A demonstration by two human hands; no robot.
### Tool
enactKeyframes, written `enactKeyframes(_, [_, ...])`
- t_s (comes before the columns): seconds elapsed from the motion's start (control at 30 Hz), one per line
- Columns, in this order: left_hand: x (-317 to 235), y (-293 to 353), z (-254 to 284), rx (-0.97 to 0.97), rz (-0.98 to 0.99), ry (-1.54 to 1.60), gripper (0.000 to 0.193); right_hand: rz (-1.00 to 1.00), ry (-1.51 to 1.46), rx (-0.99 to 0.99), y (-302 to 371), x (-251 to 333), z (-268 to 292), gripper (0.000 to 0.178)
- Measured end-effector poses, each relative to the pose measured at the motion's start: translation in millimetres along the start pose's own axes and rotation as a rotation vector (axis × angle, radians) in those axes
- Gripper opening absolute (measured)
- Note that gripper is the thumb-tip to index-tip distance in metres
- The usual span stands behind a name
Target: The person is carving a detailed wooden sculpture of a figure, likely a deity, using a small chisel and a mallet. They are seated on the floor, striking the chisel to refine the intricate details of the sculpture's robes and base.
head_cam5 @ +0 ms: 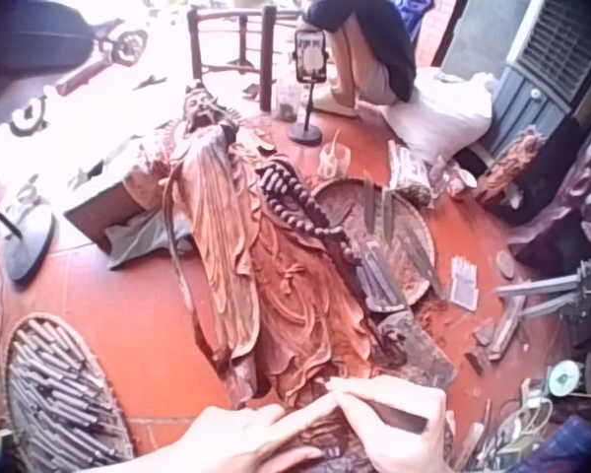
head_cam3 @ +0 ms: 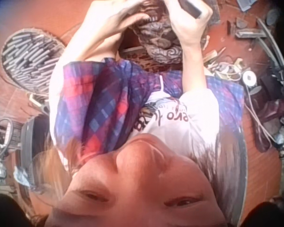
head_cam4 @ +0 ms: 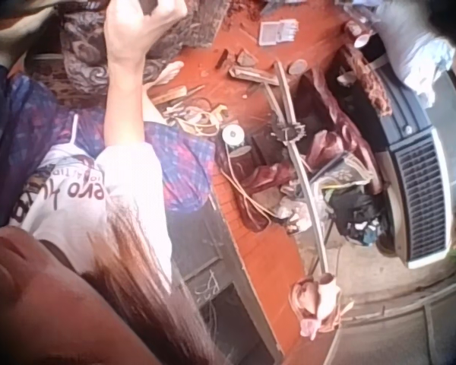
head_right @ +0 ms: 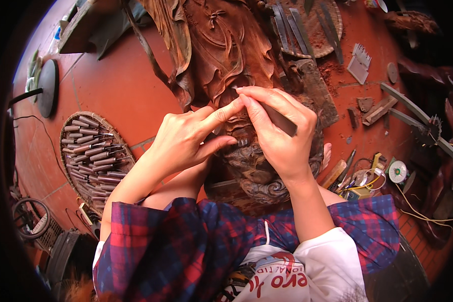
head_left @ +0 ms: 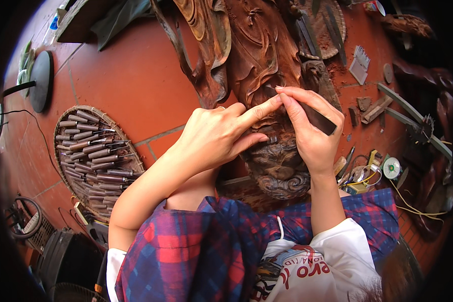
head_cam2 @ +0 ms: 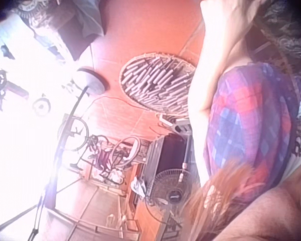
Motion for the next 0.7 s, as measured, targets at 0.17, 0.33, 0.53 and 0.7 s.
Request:
enactKeyframes(0.17, [2.0, 9.3, -2.3, -0.016, -0.058, 0.061, 0.073, 0.168, 0.140, 0.074, 4.6, 7.7, -0.8, 0.014])
enactKeyframes(0.33, [4.9, 9.2, 1.6, 0.023, -0.098, 0.043, 0.078, 0.099, 0.045, 0.111, 3.3, 13.4, 6.9, 0.012])
enactKeyframes(0.53, [3.5, 8.8, -4.2, -0.006, -0.073, 0.050, 0.081, 0.017, 0.086, 0.217, -0.4, 16.3, 14.5, 0.017])
enactKeyframes(0.7, [2.7, 7.8, -3.9, 0.010, -0.055, 0.008, 0.080, 0.204, 0.098, 0.167, -3.4, 2.0, 8.8, 0.016])
Point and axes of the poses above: each hand's wrist, its own y-axis away from the middle knuckle, its own z-axis out of the back of the hand, x = y × z, the point moved 2 cm from there along -y, towards the middle knuckle, and after that the axes turned 2 degrees about z, right-handed, at the moved point
